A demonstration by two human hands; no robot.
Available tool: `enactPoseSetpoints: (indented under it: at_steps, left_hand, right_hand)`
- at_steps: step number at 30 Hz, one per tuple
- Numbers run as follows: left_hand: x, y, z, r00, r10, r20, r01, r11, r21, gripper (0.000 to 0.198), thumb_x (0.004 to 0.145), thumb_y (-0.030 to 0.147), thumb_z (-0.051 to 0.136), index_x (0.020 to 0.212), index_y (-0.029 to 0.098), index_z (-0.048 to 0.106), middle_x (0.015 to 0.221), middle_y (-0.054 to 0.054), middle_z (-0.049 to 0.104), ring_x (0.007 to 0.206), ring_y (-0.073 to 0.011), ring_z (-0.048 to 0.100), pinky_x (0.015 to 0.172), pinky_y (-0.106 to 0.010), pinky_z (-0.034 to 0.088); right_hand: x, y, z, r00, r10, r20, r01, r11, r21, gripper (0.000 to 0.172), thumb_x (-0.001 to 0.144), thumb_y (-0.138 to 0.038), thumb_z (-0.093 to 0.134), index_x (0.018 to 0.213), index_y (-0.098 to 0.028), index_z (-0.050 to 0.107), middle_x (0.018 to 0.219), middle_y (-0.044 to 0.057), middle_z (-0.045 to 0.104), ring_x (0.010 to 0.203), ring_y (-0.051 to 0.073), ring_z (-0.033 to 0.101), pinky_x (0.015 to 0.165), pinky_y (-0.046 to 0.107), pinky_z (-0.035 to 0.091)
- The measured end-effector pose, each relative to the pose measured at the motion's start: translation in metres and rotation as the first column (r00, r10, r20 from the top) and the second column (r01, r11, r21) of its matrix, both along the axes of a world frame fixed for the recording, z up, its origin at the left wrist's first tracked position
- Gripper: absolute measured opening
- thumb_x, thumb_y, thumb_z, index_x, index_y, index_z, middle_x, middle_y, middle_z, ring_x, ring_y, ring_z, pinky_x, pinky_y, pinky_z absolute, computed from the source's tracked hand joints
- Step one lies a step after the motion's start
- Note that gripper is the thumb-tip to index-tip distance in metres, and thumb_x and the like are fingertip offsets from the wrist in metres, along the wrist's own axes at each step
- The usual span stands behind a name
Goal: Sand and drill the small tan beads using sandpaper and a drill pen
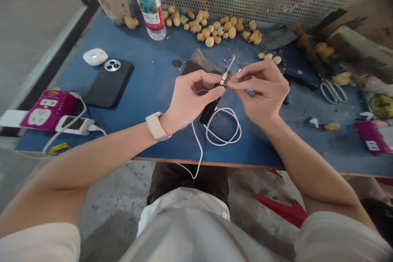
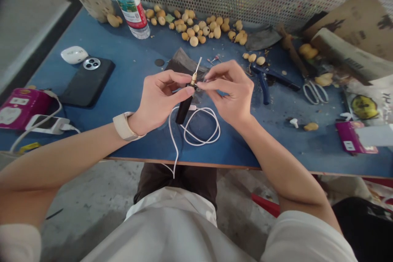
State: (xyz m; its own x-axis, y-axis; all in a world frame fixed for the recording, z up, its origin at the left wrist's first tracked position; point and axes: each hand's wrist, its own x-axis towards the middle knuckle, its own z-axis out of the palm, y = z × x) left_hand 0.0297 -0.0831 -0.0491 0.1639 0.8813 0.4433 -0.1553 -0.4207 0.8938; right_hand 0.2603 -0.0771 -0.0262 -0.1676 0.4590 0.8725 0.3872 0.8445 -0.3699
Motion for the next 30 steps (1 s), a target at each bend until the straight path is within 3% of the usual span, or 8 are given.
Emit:
enactPoseSetpoints:
  at_steps: [3, 7, 12, 15, 22, 30]
  left_hand:
    - [0.0, 0.0, 0.0, 1.0, -0.008, -0.004, 0.008, 1.0, -0.002, 0.054, 0.096, 0.075, 0.108, 0.111, 0.027, 0.09, 0.117, -0.005, 0.092, 0.115, -0.0253, 0.09, 0.101, -0.044, 0.078]
    - [0.001, 0.0, 0.001, 1.0, -0.007, 0.005, 0.007, 1.0, -0.003, 0.053, 0.094, 0.074, 0.11, 0.11, 0.027, 0.09, 0.117, -0.004, 0.092, 0.114, -0.025, 0.09, 0.102, -0.044, 0.077]
    - [0.002, -0.002, 0.005, 1.0, -0.007, 0.027, 0.009, 0.997, -0.082, 0.05, 0.09, 0.066, 0.116, 0.106, 0.027, 0.088, 0.115, -0.004, 0.092, 0.115, -0.0264, 0.091, 0.101, -0.043, 0.077]
    - [0.002, -0.004, 0.008, 0.999, -0.027, 0.046, 0.033, 0.992, -0.124, 0.053, 0.085, 0.065, 0.118, 0.105, 0.026, 0.088, 0.116, -0.005, 0.093, 0.116, -0.027, 0.091, 0.101, -0.043, 0.078]
    - [0.001, -0.001, 0.006, 0.997, -0.037, 0.07, 0.048, 0.985, -0.164, 0.058, 0.083, 0.071, 0.118, 0.105, 0.026, 0.089, 0.116, -0.004, 0.094, 0.111, -0.0255, 0.092, 0.101, -0.043, 0.079]
    - [0.001, -0.001, 0.006, 0.996, -0.033, 0.078, 0.044, 0.988, -0.15, 0.059, 0.085, 0.074, 0.116, 0.106, 0.026, 0.088, 0.113, -0.004, 0.093, 0.112, -0.0256, 0.092, 0.104, -0.045, 0.079]
  right_hand:
    - [-0.003, -0.002, 0.003, 0.999, -0.038, -0.001, 0.038, 0.999, 0.031, 0.012, 0.112, -0.03, 0.092, 0.104, -0.038, 0.098, 0.102, 0.002, 0.08, 0.086, 0.02, 0.079, 0.073, 0.04, 0.069]
    - [-0.006, -0.01, 0.005, 1.0, -0.002, 0.005, 0.002, 1.0, 0.001, 0.015, 0.111, -0.026, 0.088, 0.116, -0.036, 0.098, 0.105, 0.001, 0.09, 0.087, 0.021, 0.085, 0.08, 0.041, 0.073]
    - [-0.01, -0.013, -0.005, 0.997, -0.045, -0.055, 0.04, 0.994, -0.099, 0.006, 0.117, -0.038, 0.088, 0.118, -0.034, 0.093, 0.107, 0.003, 0.092, 0.093, 0.025, 0.09, 0.084, 0.043, 0.077]
    - [-0.008, -0.01, -0.012, 0.994, -0.055, -0.091, 0.036, 0.981, -0.193, 0.026, 0.114, -0.052, 0.094, 0.132, -0.034, 0.087, 0.105, 0.002, 0.09, 0.093, 0.026, 0.091, 0.085, 0.044, 0.08]
    - [0.005, -0.006, -0.003, 0.986, -0.078, 0.146, 0.103, 0.98, -0.168, 0.023, 0.116, -0.054, 0.089, 0.102, -0.037, 0.093, 0.104, 0.004, 0.088, 0.095, 0.027, 0.088, 0.088, 0.05, 0.079]
    - [0.0, -0.012, 0.005, 0.992, 0.002, 0.127, 0.015, 0.99, -0.14, 0.019, 0.113, -0.049, 0.085, 0.106, -0.034, 0.095, 0.1, 0.003, 0.09, 0.086, 0.024, 0.085, 0.078, 0.044, 0.074]
